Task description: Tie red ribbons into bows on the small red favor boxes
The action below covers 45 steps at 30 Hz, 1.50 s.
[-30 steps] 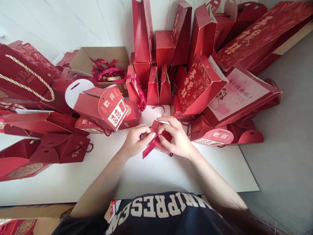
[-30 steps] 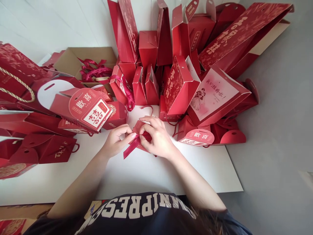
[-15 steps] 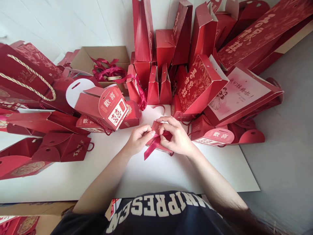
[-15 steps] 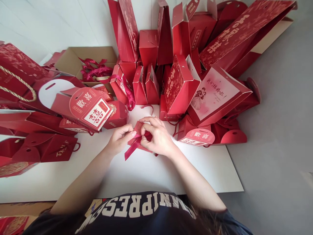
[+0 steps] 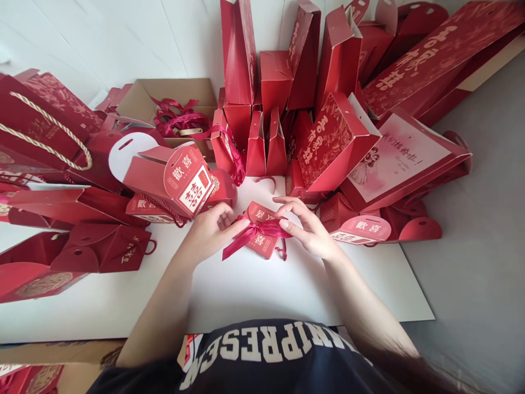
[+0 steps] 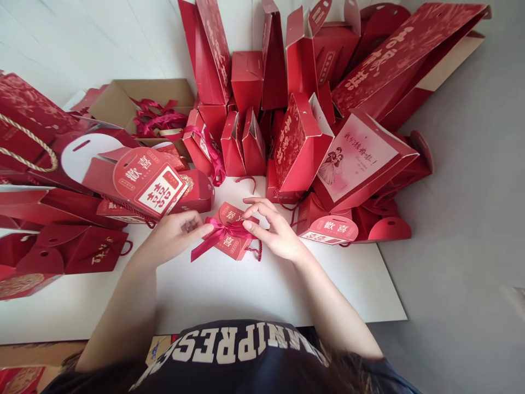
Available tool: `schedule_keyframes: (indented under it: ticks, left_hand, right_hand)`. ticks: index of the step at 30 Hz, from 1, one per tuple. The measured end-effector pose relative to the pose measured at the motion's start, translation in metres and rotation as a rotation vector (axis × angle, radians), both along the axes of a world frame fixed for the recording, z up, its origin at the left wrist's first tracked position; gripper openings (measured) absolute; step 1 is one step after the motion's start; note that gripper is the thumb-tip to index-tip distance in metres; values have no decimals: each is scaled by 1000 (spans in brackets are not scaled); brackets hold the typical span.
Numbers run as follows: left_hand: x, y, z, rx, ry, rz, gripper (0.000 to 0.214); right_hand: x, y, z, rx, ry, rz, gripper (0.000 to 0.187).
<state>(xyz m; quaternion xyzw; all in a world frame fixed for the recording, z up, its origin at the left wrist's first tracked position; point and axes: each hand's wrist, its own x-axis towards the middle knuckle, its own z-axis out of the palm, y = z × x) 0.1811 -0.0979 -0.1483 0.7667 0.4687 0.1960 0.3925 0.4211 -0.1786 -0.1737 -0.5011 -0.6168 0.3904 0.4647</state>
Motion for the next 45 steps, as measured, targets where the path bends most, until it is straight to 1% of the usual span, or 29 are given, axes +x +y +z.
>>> schedule_keyframes:
  ticks: [2,4,5,7,10,11,12,13,16,18,24,29,37,39,40,41,43,45]
  left_hand:
    - [-11,-3,5,-37,117,-74,37]
    - [-19,-10,7,-116,109,-139,41]
    - [-22,-16,6,-178,91,-150,42]
    - [-25,-29,4,-343,56,-131,42]
    - [-22,-47,0,-634,-3,-50,41]
    - [-20,-51,-2,-692,-38,-21,41]
    - [-17,-54,-3,-712,-84,8,40]
    - [-15,-55,-5,-698,-139,46,38]
    - [-9,-50,-9,-559,-295,188,34]
    - [-7,-45,-12,-513,-341,229,34]
    - [-6,-40,-22,-534,-369,143,32]
    - [-6,-39,-30,-478,-375,125,30]
    - [-8,-38,-32,-431,-377,80,29]
    - [-8,-39,-31,-411,-334,66,30]
    - [-9,-39,-29,-374,-287,67,31]
    - [-9,-40,-26,-305,-238,88,29]
    - [-10,-40,-16,-82,-169,178,24]
    - [-10,-38,-2,171,-156,246,29]
  right_hand:
    - [-3,1,0,-8,8,18,13]
    - [-5,2,-2,-23,18,30,14]
    - [-6,3,-2,-33,23,37,15]
    - [-7,4,-4,-53,35,55,19]
    - [-9,4,-7,-82,63,87,22]
    - [-10,3,-7,-93,76,95,23]
    - [-11,2,-7,-105,89,101,24]
    - [-12,1,-6,-116,100,103,25]
    - [-16,-2,-4,-122,104,95,28]
    - [-18,-2,-3,-111,95,76,28]
    - [-17,3,-10,-96,111,-40,32]
    - [-15,8,-14,-108,143,-28,32]
    - [-16,12,-14,-152,216,-16,33]
    - [-17,13,-13,-146,213,-27,34]
    - [-17,14,-12,-137,210,-32,34]
    - [-16,14,-11,-125,208,-33,34]
    - [-16,15,-8,-104,221,-24,32]
    - [-15,15,-6,-90,247,-12,25]
